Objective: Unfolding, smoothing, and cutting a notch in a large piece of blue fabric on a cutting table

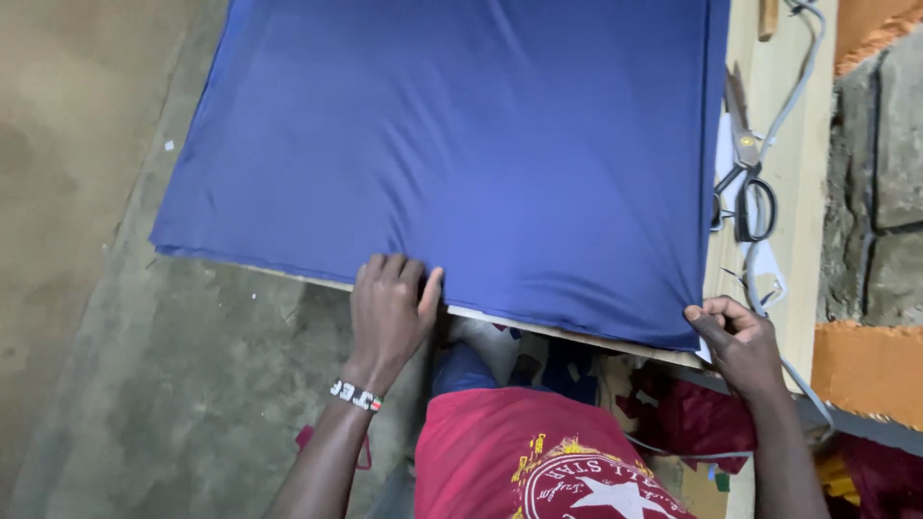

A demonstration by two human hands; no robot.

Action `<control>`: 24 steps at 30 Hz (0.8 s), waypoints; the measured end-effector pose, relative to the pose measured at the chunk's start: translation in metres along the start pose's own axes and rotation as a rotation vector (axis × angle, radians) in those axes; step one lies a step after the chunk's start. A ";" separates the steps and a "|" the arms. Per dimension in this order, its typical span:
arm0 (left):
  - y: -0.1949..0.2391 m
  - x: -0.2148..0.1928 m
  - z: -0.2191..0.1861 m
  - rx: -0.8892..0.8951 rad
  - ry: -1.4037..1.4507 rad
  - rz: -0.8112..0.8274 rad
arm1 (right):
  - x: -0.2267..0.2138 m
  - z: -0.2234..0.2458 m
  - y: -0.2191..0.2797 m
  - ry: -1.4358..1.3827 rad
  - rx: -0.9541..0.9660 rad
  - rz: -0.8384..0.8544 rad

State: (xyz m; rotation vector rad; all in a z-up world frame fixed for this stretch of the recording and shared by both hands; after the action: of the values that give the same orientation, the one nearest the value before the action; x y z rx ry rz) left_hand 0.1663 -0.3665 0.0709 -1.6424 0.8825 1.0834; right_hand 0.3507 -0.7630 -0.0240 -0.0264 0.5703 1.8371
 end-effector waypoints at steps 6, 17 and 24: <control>-0.030 0.023 0.045 -0.043 0.106 -0.080 | -0.010 -0.012 -0.002 0.109 0.043 -0.072; 0.063 -0.029 0.197 -0.408 0.041 -0.402 | -0.036 -0.095 -0.049 -0.045 -0.029 -0.036; 0.070 0.013 0.364 -1.127 0.386 -0.743 | -0.055 -0.137 -0.073 0.134 -0.035 -0.029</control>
State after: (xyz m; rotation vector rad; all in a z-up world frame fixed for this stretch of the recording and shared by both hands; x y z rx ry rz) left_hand 0.0155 -0.0409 -0.0217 -2.8349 -0.2943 0.7221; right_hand 0.3997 -0.8498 -0.1551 -0.1816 0.6275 1.8268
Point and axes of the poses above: each hand's wrist, its own y-axis away from the middle knuckle, its own x-axis out of the palm, z = x × y, the point moved 3 cm from there along -y, towards the middle knuckle, and after that the axes turned 1 degree about -z, right-handed, at the moved point
